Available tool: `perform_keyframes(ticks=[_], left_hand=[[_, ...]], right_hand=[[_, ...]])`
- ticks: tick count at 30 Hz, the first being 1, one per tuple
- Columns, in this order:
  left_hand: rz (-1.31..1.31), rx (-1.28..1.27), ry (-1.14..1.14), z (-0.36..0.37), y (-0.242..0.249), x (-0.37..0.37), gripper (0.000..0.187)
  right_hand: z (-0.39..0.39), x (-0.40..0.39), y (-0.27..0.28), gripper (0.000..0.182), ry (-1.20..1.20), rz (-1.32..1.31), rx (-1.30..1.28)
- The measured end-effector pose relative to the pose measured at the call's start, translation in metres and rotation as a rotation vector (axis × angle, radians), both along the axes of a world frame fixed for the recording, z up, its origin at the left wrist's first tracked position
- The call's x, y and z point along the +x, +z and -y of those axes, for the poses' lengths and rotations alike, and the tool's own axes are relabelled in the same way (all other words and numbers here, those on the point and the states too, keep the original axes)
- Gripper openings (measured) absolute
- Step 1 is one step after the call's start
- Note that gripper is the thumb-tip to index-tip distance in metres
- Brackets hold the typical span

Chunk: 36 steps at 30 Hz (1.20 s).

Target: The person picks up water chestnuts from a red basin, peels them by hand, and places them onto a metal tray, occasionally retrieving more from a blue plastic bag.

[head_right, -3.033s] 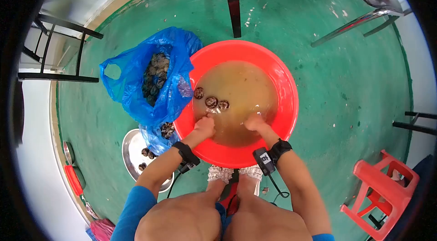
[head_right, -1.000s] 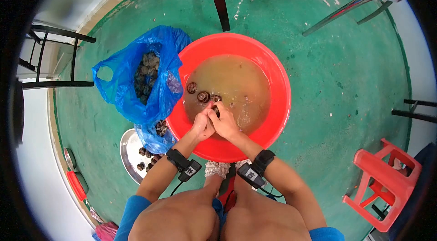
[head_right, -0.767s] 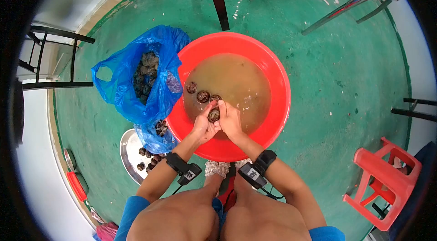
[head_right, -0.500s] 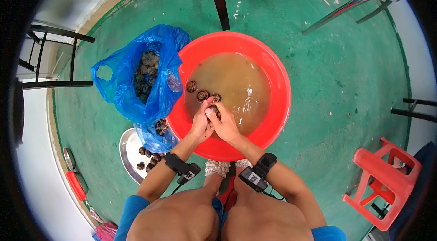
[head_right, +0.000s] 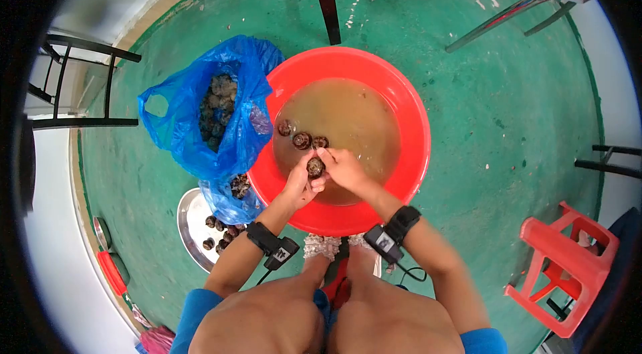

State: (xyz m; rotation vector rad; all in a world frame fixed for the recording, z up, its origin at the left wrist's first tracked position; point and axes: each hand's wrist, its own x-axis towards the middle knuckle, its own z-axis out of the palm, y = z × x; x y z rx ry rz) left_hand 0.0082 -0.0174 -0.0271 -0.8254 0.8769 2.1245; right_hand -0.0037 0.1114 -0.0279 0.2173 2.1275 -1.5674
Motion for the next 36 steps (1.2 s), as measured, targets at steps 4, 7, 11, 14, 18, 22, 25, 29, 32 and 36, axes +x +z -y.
perform_keyframes(ticks=[4,7,11,14,18,22,25,29,32,36], left_hand=[[0.241,0.058,0.034,0.024,-0.03,0.005,0.022],[0.402,0.035,0.123,0.031,-0.056,0.007,0.02],[0.426,0.017,0.025,0.027,-0.064,0.009,0.019],[0.364,-0.02,-0.013,0.019,-0.05,0.008,0.021],[0.306,0.173,0.003,0.018,-0.045,0.003,0.022],[0.254,0.285,-0.02,0.021,-0.034,-0.001,0.021],[0.273,0.112,-0.017,0.021,-0.037,-0.002,0.022],[0.336,0.043,-0.093,0.026,-0.053,0.003,0.024],[0.348,0.015,-0.164,0.027,-0.055,0.006,0.028],[0.255,0.007,-0.204,0.018,-0.02,-0.002,0.041]], right_hand=[[-0.052,-0.02,-0.024,0.029,0.296,0.164,0.768],[-0.062,-0.012,-0.049,0.03,0.356,0.231,0.868],[-0.039,-0.006,-0.069,0.031,0.442,0.41,0.084],[-0.004,-0.009,-0.007,0.024,0.134,0.568,-0.329],[-0.001,-0.01,-0.003,0.02,0.149,0.071,0.016],[-0.029,-0.018,-0.006,0.023,0.388,0.13,0.893],[-0.045,-0.002,-0.036,0.024,0.482,0.201,0.962],[-0.035,0.001,-0.07,0.025,0.464,0.42,0.072],[-0.007,-0.001,-0.014,0.034,-0.059,0.677,-0.626],[0.003,-0.005,0.014,0.034,0.258,-0.047,-0.105]])
